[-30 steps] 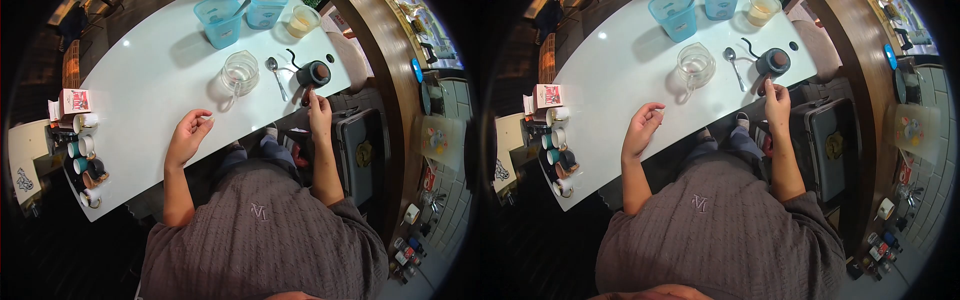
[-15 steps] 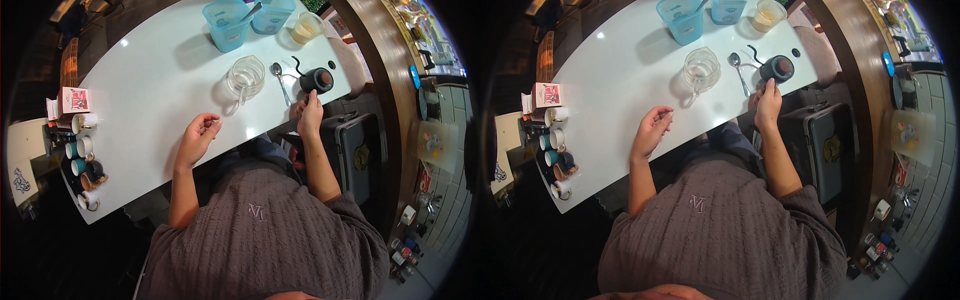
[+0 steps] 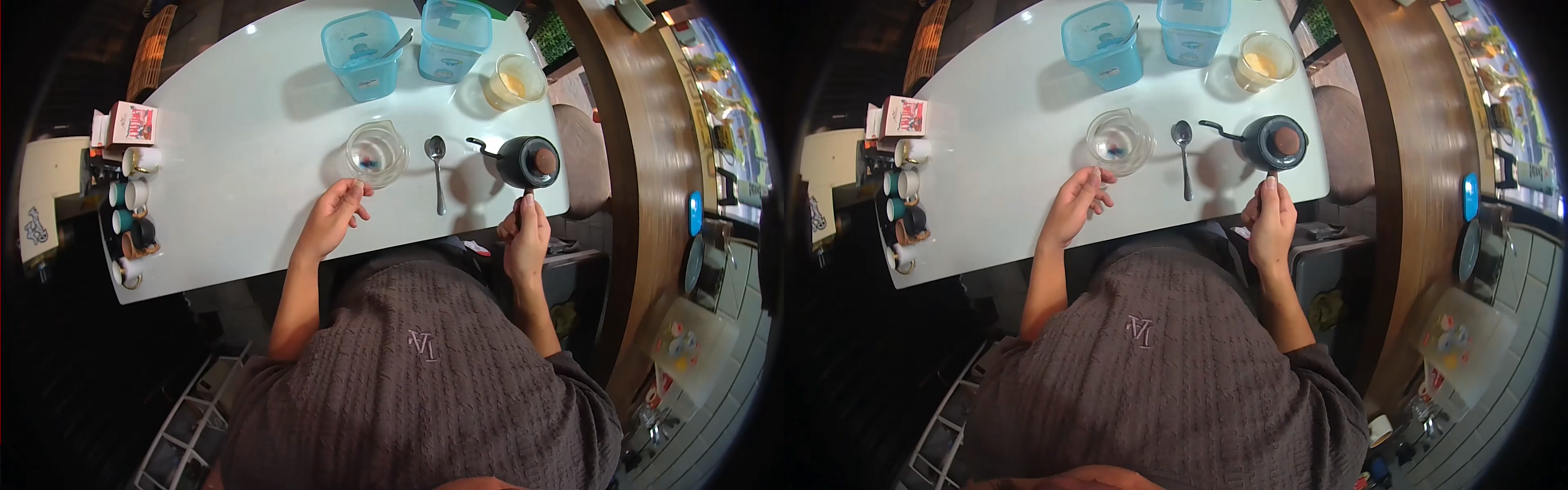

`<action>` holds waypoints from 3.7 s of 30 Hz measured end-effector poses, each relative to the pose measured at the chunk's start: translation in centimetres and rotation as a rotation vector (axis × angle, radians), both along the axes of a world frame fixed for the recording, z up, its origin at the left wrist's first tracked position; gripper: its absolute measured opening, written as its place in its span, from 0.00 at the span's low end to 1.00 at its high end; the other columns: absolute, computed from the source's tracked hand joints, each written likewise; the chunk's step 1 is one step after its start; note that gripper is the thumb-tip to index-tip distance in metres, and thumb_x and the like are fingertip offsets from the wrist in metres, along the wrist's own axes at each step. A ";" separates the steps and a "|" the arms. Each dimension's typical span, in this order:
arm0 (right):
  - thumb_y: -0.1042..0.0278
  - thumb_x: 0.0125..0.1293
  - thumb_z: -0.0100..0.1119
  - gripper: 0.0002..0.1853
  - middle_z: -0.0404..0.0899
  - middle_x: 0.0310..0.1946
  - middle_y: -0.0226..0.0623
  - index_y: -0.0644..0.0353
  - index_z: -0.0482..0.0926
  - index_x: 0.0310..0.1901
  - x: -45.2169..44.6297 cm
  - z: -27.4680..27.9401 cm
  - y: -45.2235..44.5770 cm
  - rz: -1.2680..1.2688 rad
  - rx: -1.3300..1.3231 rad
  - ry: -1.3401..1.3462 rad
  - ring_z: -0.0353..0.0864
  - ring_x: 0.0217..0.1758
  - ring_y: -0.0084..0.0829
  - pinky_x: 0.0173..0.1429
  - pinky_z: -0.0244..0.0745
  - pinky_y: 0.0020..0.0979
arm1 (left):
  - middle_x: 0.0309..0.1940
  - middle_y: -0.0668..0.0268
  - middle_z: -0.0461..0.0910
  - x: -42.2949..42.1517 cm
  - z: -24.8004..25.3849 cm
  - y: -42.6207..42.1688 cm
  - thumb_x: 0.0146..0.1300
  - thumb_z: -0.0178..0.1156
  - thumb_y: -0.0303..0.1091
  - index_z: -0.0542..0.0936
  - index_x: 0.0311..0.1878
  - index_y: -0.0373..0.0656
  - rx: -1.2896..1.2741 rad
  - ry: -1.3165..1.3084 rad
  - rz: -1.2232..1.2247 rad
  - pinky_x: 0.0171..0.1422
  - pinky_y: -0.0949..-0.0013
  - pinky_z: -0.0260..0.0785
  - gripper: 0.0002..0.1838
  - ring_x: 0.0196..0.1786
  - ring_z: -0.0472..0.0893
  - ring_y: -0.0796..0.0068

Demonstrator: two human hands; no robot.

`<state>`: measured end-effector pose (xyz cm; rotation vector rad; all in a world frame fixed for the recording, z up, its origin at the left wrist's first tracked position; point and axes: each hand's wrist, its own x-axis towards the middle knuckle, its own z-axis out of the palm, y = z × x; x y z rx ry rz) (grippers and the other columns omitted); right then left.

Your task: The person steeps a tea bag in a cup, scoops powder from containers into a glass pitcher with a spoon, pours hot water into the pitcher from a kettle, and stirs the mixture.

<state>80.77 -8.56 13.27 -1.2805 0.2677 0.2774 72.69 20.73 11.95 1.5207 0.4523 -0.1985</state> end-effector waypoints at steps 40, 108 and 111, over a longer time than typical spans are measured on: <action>0.58 0.75 0.47 0.18 0.65 0.17 0.24 0.62 0.71 0.31 0.3 6.7 5.5 0.428 -0.285 -0.123 0.60 0.18 0.14 0.22 0.52 0.21 | 0.25 0.77 0.62 -2.3 -0.9 1.5 0.75 0.47 0.37 0.69 0.32 0.44 -0.349 -0.079 0.031 0.31 0.81 0.53 0.13 0.27 0.58 0.88; 0.59 0.75 0.47 0.17 0.62 0.18 0.22 0.61 0.69 0.30 0.2 6.6 6.5 0.375 -0.393 -0.152 0.57 0.17 0.13 0.21 0.50 0.21 | 0.23 0.77 0.62 -2.3 -1.3 2.8 0.73 0.47 0.36 0.70 0.29 0.44 -0.255 -0.087 -0.061 0.31 0.79 0.51 0.14 0.27 0.58 0.87; 0.59 0.75 0.47 0.17 0.62 0.18 0.22 0.60 0.69 0.30 0.2 6.6 6.5 0.366 -0.379 -0.139 0.56 0.17 0.13 0.21 0.50 0.21 | 0.23 0.77 0.63 -2.5 -0.8 3.2 0.73 0.48 0.36 0.71 0.29 0.44 -0.194 -0.106 -0.026 0.32 0.79 0.51 0.14 0.27 0.58 0.87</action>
